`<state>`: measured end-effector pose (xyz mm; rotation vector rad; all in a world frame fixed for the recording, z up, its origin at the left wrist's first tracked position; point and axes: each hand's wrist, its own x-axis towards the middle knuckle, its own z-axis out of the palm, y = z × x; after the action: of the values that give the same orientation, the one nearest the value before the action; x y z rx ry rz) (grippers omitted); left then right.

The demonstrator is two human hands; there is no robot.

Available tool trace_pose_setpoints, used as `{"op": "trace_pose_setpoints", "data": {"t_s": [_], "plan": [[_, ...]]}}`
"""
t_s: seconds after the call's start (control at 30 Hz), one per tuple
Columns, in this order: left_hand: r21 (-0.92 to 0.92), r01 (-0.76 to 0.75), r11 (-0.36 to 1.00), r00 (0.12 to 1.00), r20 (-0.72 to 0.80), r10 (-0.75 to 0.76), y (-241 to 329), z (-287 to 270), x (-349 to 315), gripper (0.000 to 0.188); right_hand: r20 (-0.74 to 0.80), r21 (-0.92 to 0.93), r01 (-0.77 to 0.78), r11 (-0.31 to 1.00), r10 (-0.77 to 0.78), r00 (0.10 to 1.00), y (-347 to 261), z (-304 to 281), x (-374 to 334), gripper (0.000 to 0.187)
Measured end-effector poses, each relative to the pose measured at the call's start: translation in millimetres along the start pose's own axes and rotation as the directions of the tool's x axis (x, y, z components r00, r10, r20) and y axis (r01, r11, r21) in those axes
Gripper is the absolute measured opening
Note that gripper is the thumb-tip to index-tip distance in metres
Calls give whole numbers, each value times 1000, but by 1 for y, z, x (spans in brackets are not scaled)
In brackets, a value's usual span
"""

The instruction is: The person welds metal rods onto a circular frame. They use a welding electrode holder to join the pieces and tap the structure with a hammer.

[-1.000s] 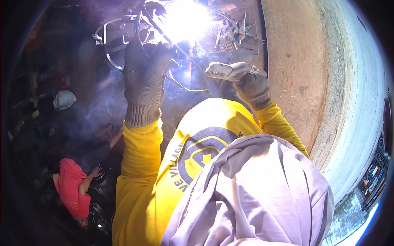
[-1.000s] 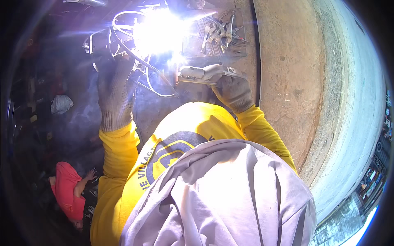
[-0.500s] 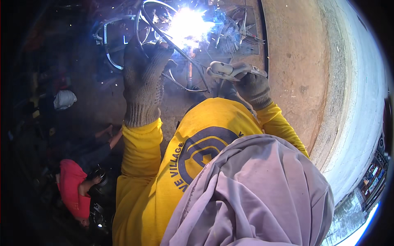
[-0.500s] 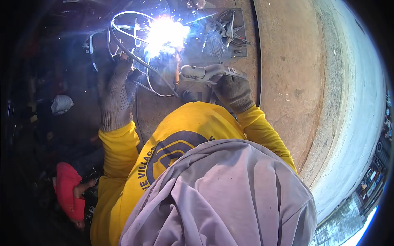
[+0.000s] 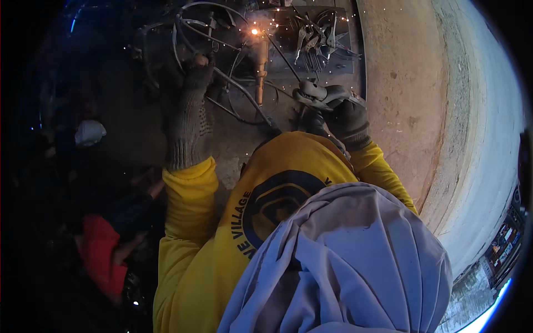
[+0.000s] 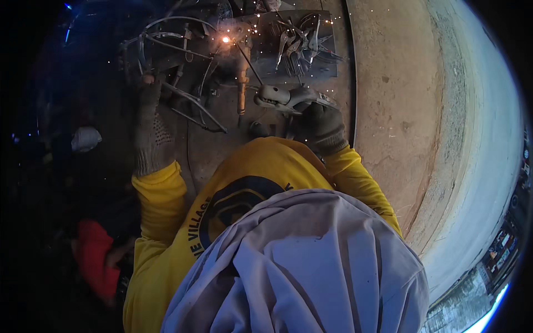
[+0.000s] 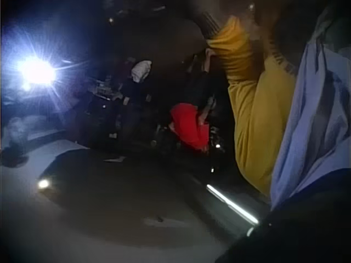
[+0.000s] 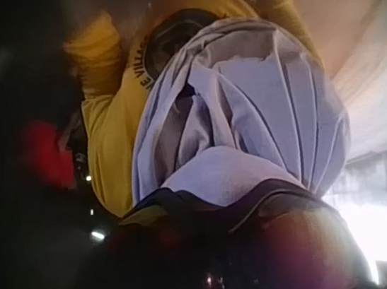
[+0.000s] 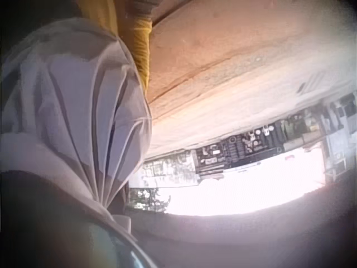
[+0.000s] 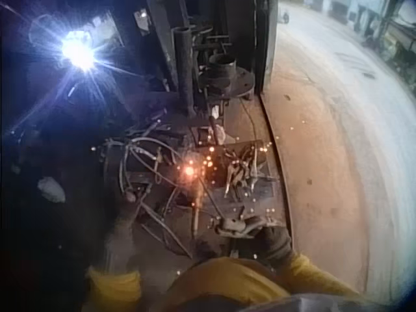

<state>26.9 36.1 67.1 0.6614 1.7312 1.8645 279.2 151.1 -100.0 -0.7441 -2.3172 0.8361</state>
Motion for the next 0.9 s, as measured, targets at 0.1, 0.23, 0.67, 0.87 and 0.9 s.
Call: {"op": "trace_pose_setpoints", "data": {"t_s": [0.1,0.23,0.67,0.87,0.9], "plan": [[63,7,998,999,-47,-5,-2,-1,1,49,-13,57,-28,998,29,1000,-6,-4,1,26],[180,105,978,991,-103,-88,-8,-9,10,46,34,41,-66,997,65,997,-14,-10,6,26],[-434,459,775,864,15,-504,-3,-51,60,24,126,34,-97,995,92,988,8,3,-3,31],[-419,481,770,851,14,-525,0,-52,59,27,116,-16,-83,996,85,990,19,16,-7,27],[-396,471,788,854,-21,-520,2,-51,59,27,131,-41,-87,995,91,987,19,17,-6,27]]}}
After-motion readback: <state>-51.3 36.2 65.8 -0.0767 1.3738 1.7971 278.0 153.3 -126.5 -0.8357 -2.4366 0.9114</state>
